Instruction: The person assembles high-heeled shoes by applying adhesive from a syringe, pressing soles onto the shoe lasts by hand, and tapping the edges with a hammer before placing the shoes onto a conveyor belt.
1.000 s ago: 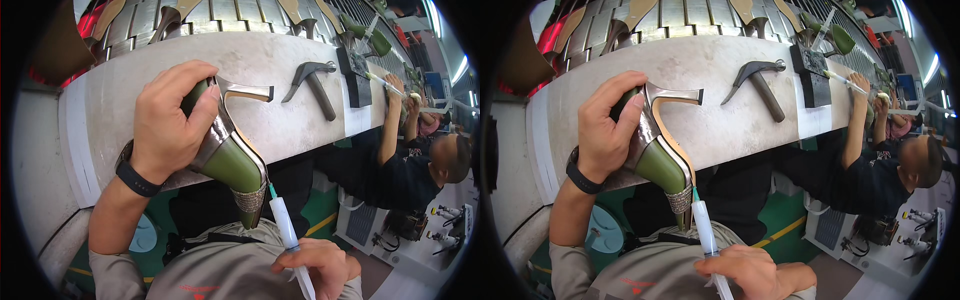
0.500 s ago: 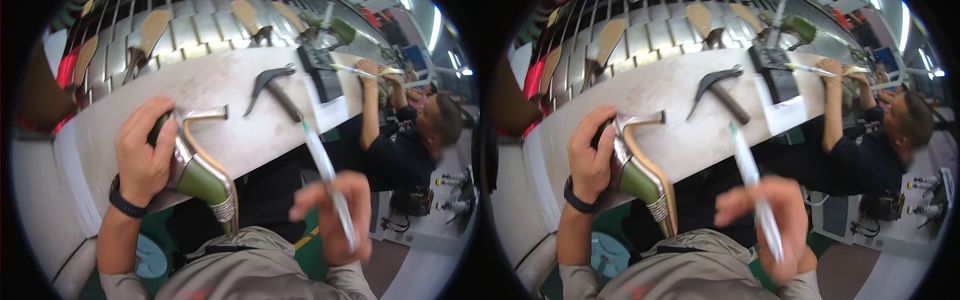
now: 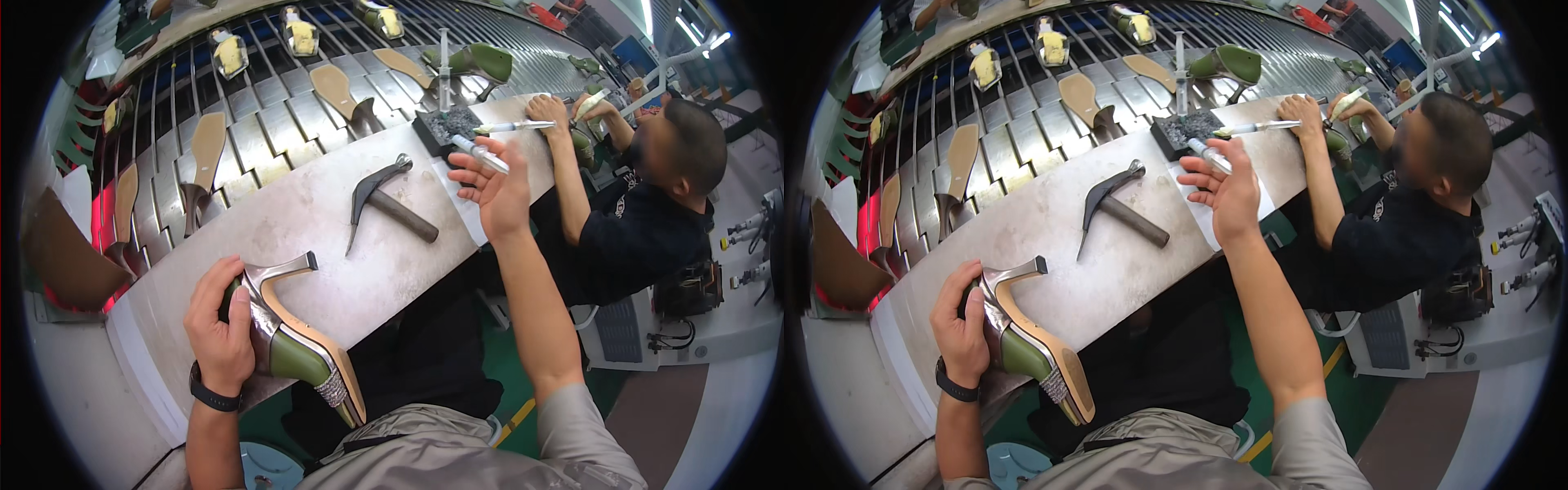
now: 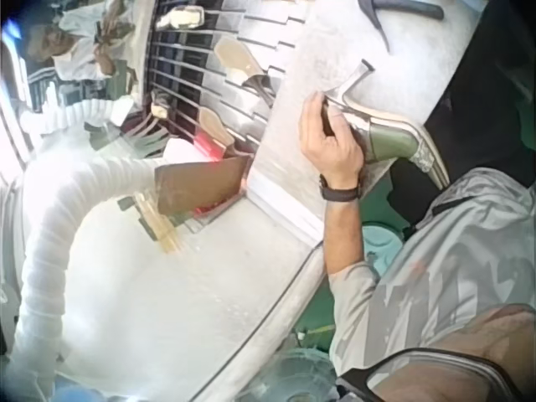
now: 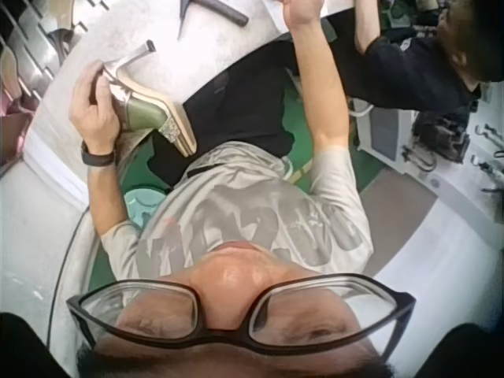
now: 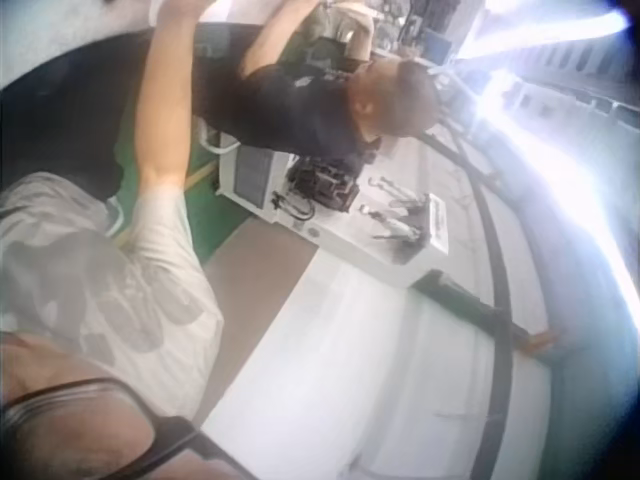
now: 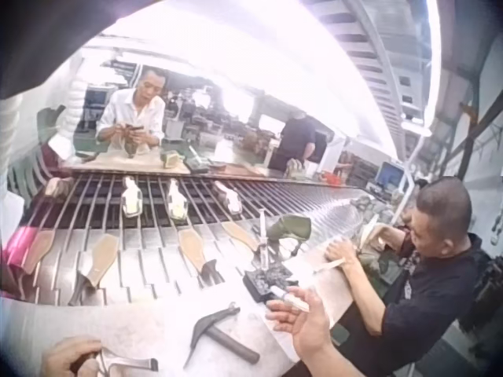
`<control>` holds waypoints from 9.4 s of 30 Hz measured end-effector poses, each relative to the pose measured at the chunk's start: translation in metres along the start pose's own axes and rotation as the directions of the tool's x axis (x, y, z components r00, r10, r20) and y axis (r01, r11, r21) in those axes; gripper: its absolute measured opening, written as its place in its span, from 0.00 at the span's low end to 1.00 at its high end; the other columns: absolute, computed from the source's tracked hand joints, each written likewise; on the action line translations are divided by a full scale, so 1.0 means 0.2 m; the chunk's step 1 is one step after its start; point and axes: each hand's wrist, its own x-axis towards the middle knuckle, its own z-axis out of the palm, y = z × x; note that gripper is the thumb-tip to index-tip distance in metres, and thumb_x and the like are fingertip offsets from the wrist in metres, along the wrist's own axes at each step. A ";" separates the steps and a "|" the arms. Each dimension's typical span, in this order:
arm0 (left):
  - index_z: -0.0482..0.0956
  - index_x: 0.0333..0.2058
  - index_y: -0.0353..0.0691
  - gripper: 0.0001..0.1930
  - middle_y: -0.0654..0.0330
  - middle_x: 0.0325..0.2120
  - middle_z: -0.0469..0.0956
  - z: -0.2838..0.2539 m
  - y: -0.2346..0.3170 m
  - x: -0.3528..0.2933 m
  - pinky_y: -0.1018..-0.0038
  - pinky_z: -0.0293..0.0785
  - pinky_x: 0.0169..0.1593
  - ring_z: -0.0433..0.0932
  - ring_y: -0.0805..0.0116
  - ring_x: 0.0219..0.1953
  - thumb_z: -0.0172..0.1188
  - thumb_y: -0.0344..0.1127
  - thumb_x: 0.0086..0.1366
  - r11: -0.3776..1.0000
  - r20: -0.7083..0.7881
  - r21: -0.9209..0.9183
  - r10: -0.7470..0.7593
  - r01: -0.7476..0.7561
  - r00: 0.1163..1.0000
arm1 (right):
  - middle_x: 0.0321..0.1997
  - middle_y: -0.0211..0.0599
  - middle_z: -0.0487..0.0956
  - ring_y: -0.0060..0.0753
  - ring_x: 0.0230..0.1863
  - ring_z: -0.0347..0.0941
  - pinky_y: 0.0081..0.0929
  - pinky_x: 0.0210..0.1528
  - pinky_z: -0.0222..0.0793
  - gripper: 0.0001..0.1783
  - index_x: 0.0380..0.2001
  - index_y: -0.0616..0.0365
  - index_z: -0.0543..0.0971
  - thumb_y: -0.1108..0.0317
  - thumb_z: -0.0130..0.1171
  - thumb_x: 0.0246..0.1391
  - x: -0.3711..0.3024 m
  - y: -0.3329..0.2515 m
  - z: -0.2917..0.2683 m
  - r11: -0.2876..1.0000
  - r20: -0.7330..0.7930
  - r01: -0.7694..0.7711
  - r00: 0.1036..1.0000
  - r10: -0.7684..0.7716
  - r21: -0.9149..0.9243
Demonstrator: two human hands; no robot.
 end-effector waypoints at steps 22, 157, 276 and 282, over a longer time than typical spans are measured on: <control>0.84 0.51 0.34 0.16 0.47 0.52 0.85 -0.04 -0.03 -0.01 0.63 0.75 0.59 0.83 0.50 0.52 0.63 0.29 0.65 0.998 0.004 0.056 0.010 -0.010 1.000 | 0.69 0.69 0.72 0.64 0.69 0.74 0.42 0.69 0.71 0.53 0.69 0.73 0.70 0.63 0.82 0.41 -0.88 0.21 0.61 0.862 0.787 0.434 0.614 -0.071 -0.261; 0.68 0.66 0.30 0.30 0.49 0.59 0.78 -0.55 -0.10 -0.30 0.60 0.75 0.65 0.80 0.57 0.58 0.61 0.44 0.75 0.800 -0.306 -0.599 -0.204 -0.022 0.930 | 0.33 0.42 0.82 0.39 0.30 0.83 0.38 0.31 0.82 0.12 0.48 0.65 0.74 0.65 0.54 0.75 -0.56 0.37 0.93 0.916 0.525 -0.396 0.793 0.308 0.059; 0.74 0.63 0.26 0.32 0.34 0.60 0.78 -0.41 0.90 -0.09 0.59 0.78 0.64 0.80 0.50 0.62 0.63 0.44 0.68 0.604 0.323 -0.743 -0.053 0.288 0.945 | 0.32 0.37 0.88 0.21 0.30 0.82 0.23 0.33 0.77 0.13 0.37 0.68 0.85 0.69 0.59 0.73 -1.19 -0.36 0.64 0.987 0.803 -0.083 0.593 -0.061 0.136; 0.72 0.65 0.23 0.33 0.34 0.62 0.77 -0.42 1.00 -0.07 0.57 0.74 0.68 0.77 0.49 0.66 0.61 0.43 0.69 0.547 0.401 -0.707 -0.211 0.448 0.891 | 0.33 0.39 0.88 0.24 0.32 0.83 0.24 0.35 0.78 0.12 0.40 0.69 0.86 0.69 0.58 0.73 -1.18 -0.33 0.62 0.988 0.824 -0.009 0.553 -0.125 0.156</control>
